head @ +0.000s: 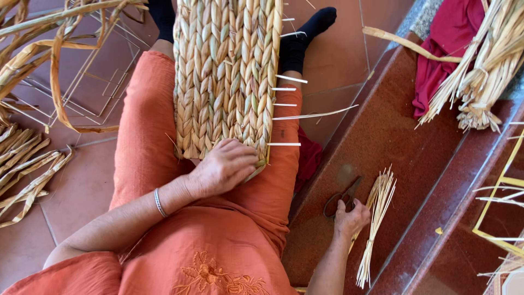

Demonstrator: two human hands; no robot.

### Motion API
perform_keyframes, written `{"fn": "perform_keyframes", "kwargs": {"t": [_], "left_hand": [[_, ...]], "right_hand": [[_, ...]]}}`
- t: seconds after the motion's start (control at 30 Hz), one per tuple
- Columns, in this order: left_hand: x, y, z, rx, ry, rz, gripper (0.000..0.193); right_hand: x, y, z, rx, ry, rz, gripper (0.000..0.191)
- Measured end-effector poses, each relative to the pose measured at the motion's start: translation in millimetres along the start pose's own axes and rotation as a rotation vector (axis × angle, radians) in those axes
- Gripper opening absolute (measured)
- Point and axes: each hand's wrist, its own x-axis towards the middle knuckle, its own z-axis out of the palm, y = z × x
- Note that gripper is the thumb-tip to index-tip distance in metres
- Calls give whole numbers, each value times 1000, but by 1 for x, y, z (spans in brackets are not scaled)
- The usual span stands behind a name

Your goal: The person sits on the floor weaving a water hyacinth basket, tucking woven strands into the basket edge by hand and trimming the protruding strand ends with scissors. They rotate the basket to work around its sides and continue tucking and cutting loose ends.

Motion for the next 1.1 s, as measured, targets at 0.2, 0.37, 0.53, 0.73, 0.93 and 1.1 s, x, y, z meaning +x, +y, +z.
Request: {"fn": "perform_keyframes", "kwargs": {"t": [0.2, 0.37, 0.53, 0.73, 0.93, 1.1], "left_hand": [[34, -72, -48, 159, 239, -134, 12], [53, -120, -56, 343, 263, -184, 11], [92, -127, -46, 415, 194, -54, 4], [181, -109, -6, 371, -270, 119, 12], [239, -83, 5, 730, -1034, 26, 13], [248, -81, 12, 749, -1041, 50, 18]], "right_hand": [[-1, -11, -9, 59, -127, 91, 58], [-4, -10, -15, 140, -163, 172, 57], [-5, -20, -5, 367, -109, 251, 66], [-10, -40, -11, 994, -290, 464, 42], [-38, -98, -18, 1245, -641, 122, 50], [-76, -152, -12, 1520, -683, 152, 50]]}}
